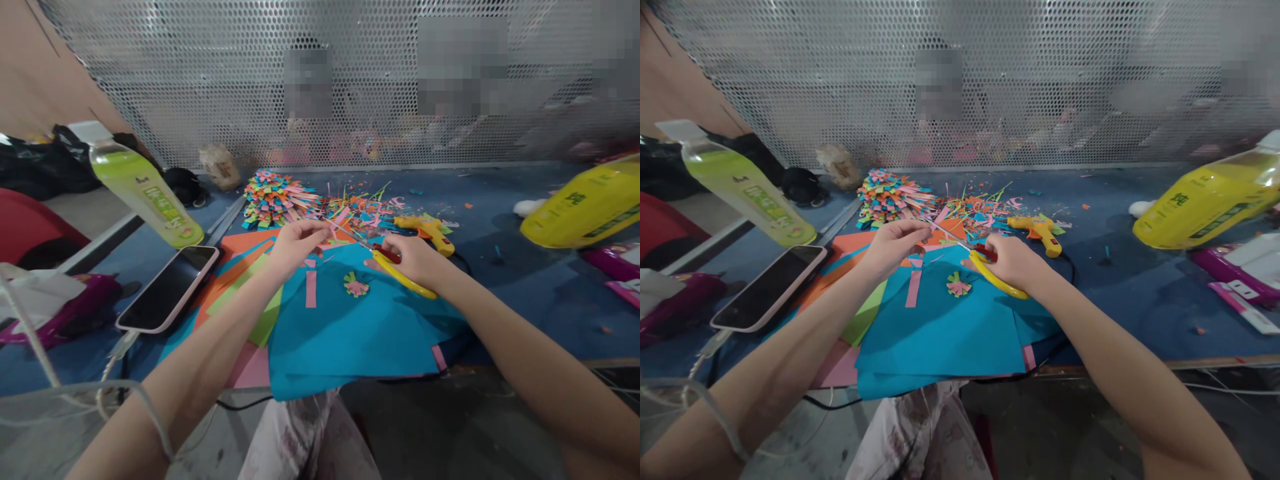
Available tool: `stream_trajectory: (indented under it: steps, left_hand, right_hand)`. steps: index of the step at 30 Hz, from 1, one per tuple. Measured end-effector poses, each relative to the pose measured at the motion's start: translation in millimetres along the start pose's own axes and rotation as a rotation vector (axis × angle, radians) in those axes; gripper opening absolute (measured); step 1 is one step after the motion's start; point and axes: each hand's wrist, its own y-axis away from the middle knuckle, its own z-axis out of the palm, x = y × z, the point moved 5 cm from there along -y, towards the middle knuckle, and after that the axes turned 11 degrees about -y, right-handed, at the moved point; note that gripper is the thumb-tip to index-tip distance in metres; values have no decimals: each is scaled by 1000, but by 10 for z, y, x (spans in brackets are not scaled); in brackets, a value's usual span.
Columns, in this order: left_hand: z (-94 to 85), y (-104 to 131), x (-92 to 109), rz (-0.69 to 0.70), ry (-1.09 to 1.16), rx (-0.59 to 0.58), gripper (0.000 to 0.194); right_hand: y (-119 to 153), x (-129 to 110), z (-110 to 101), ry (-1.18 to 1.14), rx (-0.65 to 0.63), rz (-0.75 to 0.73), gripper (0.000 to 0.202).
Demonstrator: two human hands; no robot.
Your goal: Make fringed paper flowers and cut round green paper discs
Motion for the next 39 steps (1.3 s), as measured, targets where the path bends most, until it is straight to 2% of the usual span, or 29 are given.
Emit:
stream_trajectory:
  steps: [5, 9, 15, 17, 21, 24, 27, 29, 35, 39]
  left_hand:
    - [-39, -5, 6, 26, -252, -35, 26]
    - [-46, 24, 80, 190, -617, -79, 18]
    - [91, 109, 104, 401, -895, -360, 19]
    - [83, 101, 93, 454, -997, -355, 20]
    - [38, 84, 71, 445, -1137, -316, 40]
    - [90, 153, 98, 478, -1285, -386, 58]
    - [134, 216, 122, 472, -1379, -454, 64]
    - [127, 217, 135, 469, -1384, -448, 62]
    - [16, 108, 143, 477, -1325, -271, 61]
    - [55, 64, 89, 463, -1343, -269, 65]
  right_hand:
    - [-21, 36, -26, 52, 38, 15, 43]
    - [-38, 120, -2, 152, 10, 128, 44]
    - [-29, 227, 15, 340, 21, 316, 55]
    - [-17, 241, 6, 354, 34, 347, 60]
    - [7, 251, -3, 369, 19, 366, 60]
    - [17, 258, 13, 368, -29, 372, 53]
    - [22, 252, 16, 362, -46, 365, 51]
    - [27, 237, 12, 367, -57, 348, 51]
    - [65, 187, -45, 414, -86, 324, 48]
    - [110, 118, -64, 512, -91, 239, 49]
